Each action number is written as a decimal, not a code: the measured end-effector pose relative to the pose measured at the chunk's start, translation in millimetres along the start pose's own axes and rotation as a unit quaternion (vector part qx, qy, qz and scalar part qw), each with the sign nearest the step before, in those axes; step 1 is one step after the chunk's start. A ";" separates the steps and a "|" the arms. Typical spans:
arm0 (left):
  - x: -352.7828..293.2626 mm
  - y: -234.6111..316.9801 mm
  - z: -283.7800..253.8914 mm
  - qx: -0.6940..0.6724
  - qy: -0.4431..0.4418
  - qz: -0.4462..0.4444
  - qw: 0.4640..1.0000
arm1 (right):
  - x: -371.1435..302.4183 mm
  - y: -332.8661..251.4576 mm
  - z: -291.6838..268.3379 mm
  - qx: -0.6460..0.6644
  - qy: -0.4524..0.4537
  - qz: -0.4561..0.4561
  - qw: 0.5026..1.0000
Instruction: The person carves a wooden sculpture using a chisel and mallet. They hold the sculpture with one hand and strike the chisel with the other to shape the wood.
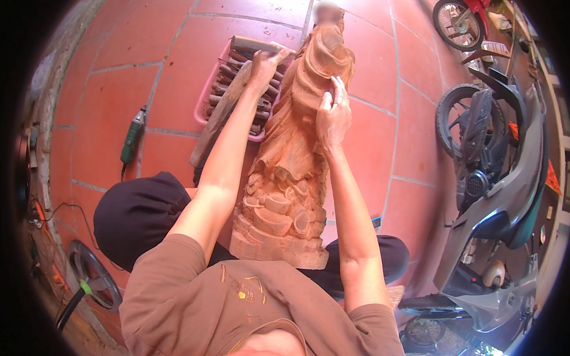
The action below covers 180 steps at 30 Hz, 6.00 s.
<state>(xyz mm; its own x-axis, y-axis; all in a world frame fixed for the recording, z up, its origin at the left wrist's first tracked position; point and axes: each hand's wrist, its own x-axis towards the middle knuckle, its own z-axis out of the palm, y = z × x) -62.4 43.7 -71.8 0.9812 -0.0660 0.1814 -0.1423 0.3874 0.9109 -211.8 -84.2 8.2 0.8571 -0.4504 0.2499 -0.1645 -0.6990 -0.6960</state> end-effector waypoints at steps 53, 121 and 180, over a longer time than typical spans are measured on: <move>-12.2 11.6 -12.9 -0.046 -0.061 -0.055 0.996 | 0.8 -0.9 0.5 -0.022 0.014 -0.024 0.999; -12.0 20.2 3.2 0.228 -0.050 0.131 0.963 | -0.3 0.1 -1.1 -0.010 0.008 0.006 1.000; 2.8 53.3 14.8 0.311 -0.214 0.101 0.921 | -0.6 -3.4 0.2 -0.022 0.021 -0.005 1.000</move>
<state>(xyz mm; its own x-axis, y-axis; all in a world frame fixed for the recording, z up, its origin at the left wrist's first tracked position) -69.1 50.6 -17.3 0.8046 -0.4575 0.3786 -0.4938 -0.1614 0.8544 -211.7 -81.5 10.3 0.8380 -0.4655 0.2847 -0.1788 -0.7271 -0.6628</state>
